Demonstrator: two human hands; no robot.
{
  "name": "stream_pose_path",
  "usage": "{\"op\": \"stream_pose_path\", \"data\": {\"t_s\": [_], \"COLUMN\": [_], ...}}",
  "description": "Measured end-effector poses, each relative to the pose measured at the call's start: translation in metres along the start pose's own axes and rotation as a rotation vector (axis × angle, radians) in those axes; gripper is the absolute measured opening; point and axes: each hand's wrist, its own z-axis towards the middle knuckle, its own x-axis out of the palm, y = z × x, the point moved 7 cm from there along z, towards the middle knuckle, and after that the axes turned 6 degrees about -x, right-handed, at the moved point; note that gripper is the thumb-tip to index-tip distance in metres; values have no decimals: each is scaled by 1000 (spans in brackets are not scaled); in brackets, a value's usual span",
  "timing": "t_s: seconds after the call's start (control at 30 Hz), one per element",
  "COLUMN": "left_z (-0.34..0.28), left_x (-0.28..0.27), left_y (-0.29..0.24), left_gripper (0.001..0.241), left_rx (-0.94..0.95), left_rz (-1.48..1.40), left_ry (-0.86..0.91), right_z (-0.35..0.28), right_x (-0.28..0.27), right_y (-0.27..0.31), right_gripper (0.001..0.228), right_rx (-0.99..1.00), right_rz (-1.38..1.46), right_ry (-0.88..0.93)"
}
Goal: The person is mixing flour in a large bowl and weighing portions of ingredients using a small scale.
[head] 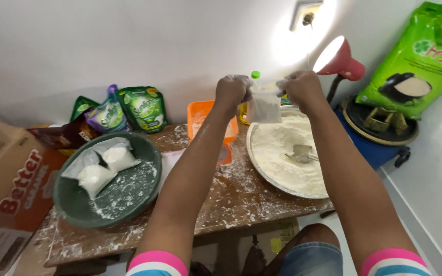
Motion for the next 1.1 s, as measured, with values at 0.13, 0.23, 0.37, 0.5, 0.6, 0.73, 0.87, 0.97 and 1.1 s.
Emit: {"op": "stream_pose_path", "data": {"t_s": [0.13,0.23,0.37,0.5,0.6,0.73,0.87,0.97,1.1], "left_z": [-40,-35,-24,-33,-36,-22,-17,-14,-22], "left_x": [-42,-76,-115,-141,-146,-155,-160,-162,-164], "left_y": [-62,-71,-65,-53,-41,-18,-8,-5,-4], "left_gripper": [24,25,24,21,22,19,24,26,27], "left_rx": [25,70,70,30,9,-31,-65,-66,-81], "left_rz": [-15,7,53,121,95,115,94,95,154], "left_ry": [-53,-120,-197,-218,-227,-239,-256,-265,-288], "right_z": [23,23,26,11,10,17,18,14,7], "right_x": [42,75,123,146,159,180,190,189,187], "right_y": [17,30,26,36,28,7,-4,4,9], "right_gripper": [18,21,20,21,21,21,28,30,30], "right_rx": [10,17,9,34,39,48,87,76,91], "right_rz": [48,119,138,57,-18,-48,-92,-86,-78], "right_ry": [67,108,146,194,227,218,250,270,297]}}
